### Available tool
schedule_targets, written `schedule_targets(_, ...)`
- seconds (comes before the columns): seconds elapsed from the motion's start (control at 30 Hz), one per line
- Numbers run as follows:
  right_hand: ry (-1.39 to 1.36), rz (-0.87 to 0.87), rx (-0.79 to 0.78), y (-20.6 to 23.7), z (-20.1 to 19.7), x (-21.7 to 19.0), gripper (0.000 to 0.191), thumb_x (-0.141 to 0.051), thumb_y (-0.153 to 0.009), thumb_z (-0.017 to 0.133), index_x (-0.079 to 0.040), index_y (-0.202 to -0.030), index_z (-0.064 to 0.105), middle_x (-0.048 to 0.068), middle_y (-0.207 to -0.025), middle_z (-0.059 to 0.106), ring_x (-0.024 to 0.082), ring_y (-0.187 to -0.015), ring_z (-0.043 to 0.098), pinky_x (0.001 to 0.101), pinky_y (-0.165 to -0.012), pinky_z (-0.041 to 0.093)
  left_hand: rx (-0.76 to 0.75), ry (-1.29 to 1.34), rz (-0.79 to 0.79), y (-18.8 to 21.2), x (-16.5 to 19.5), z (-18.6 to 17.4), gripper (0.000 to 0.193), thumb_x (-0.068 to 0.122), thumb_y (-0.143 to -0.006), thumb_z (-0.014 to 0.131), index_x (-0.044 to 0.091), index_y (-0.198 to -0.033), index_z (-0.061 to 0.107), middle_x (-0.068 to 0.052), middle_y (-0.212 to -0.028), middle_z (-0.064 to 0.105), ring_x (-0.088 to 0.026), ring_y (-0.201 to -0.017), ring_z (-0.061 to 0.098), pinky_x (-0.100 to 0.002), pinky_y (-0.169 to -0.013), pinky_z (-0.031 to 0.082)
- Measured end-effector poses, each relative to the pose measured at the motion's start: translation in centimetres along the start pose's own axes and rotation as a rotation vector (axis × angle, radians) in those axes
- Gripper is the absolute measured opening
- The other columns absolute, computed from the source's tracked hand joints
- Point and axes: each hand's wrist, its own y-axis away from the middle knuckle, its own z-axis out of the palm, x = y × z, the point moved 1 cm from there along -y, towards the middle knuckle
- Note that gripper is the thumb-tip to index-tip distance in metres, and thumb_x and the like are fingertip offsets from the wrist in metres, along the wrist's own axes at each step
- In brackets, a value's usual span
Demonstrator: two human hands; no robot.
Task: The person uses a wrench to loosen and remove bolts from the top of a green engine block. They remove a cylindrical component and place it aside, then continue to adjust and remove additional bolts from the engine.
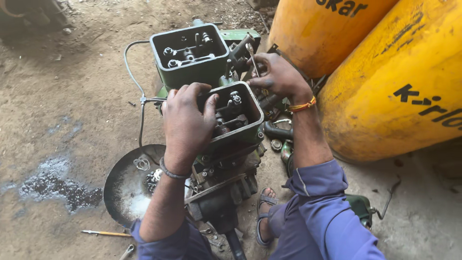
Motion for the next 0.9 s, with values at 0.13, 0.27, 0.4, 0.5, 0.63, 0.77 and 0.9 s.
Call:
schedule_targets(0.13, -0.207, 0.109, 0.04, -0.5, 0.2, 0.3, 0.033, -0.026, -0.1, 0.067, 0.001, -0.118, 0.071, 0.006, -0.094, 0.076, 0.01, -0.08, 0.067, 0.0271, -0.07, 0.055, 0.234, 0.036, 0.071, 0.6, 1.9, -1.2, 0.011, 0.015, -0.099, 0.071, 0.007, -0.107, 0.071, -0.012, -0.103, 0.07, -0.033, -0.102, 0.062, -0.045, -0.092, 0.046)
schedule_targets(0.27, -0.511, 0.268, 0.073, -0.8, 0.3, 2.2, 0.037, -0.031, -0.105, 0.05, -0.001, -0.113, 0.069, 0.006, -0.094, 0.077, 0.014, -0.074, 0.068, 0.0304, -0.061, 0.055, 0.37, -0.021, 0.328, 2.9, 6.0, -0.3, 0.013, 0.009, -0.095, 0.069, 0.004, -0.106, 0.068, -0.014, -0.099, 0.068, -0.032, -0.099, 0.063, -0.046, -0.09, 0.048)
schedule_targets(0.4, -0.678, 0.164, 0.085, -0.3, 0.0, 4.6, 0.041, -0.033, -0.108, 0.046, -0.002, -0.115, 0.071, 0.007, -0.101, 0.075, 0.014, -0.079, 0.067, 0.0311, -0.065, 0.057, 0.01, -0.078, 0.323, 0.9, 9.7, 6.2, 0.021, 0.012, -0.095, 0.071, 0.001, -0.111, 0.065, -0.016, -0.103, 0.066, -0.032, -0.098, 0.065, -0.043, -0.088, 0.053)
schedule_targets(0.5, -0.772, 0.068, 0.065, 0.3, -0.6, 5.2, 0.046, -0.038, -0.111, 0.046, -0.001, -0.117, 0.071, 0.009, -0.104, 0.073, 0.015, -0.085, 0.067, 0.0314, -0.069, 0.056, -0.106, -0.282, 0.268, -3.2, 10.4, 10.1, 0.042, 0.03, -0.078, 0.08, 0.002, -0.106, 0.067, -0.018, -0.102, 0.07, -0.034, -0.095, 0.067, -0.044, -0.083, 0.053)
schedule_targets(0.63, -0.992, 0.185, 0.029, 0.8, -1.8, 4.3, 0.052, -0.045, -0.107, 0.042, -0.002, -0.116, 0.07, 0.01, -0.104, 0.075, 0.019, -0.084, 0.069, 0.0347, -0.069, 0.055, -0.503, -0.492, -0.115, -7.7, 9.3, 13.1, 0.044, 0.041, -0.085, 0.074, 0.008, -0.114, 0.069, -0.015, -0.104, 0.074, -0.031, -0.096, 0.071, -0.045, -0.081, 0.055)
schedule_targets(0.77, -1.089, 0.279, -0.051, 0.4, -3.0, 4.3, 0.057, -0.047, -0.107, 0.043, 0.001, -0.115, 0.072, 0.012, -0.102, 0.074, 0.021, -0.083, 0.068, 0.0362, -0.072, 0.055, -0.619, -0.391, -0.363, -9.8, 8.1, 14.1, 0.037, 0.038, -0.076, 0.072, 0.015, -0.105, 0.075, -0.007, -0.094, 0.079, -0.024, -0.088, 0.079, -0.038, -0.082, 0.059)
schedule_targets(0.9, -1.315, 0.153, -0.017, -1.2, -3.4, 8.1, 0.052, -0.042, -0.103, 0.039, 0.0, -0.11, 0.071, 0.011, -0.101, 0.077, 0.022, -0.089, 0.073, 0.0374, -0.083, 0.06, -0.583, -0.501, -0.37, -9.6, 7.8, 14.6, 0.035, 0.044, -0.076, 0.075, 0.015, -0.095, 0.079, -0.009, -0.094, 0.077, -0.026, -0.091, 0.075, -0.04, -0.084, 0.057)
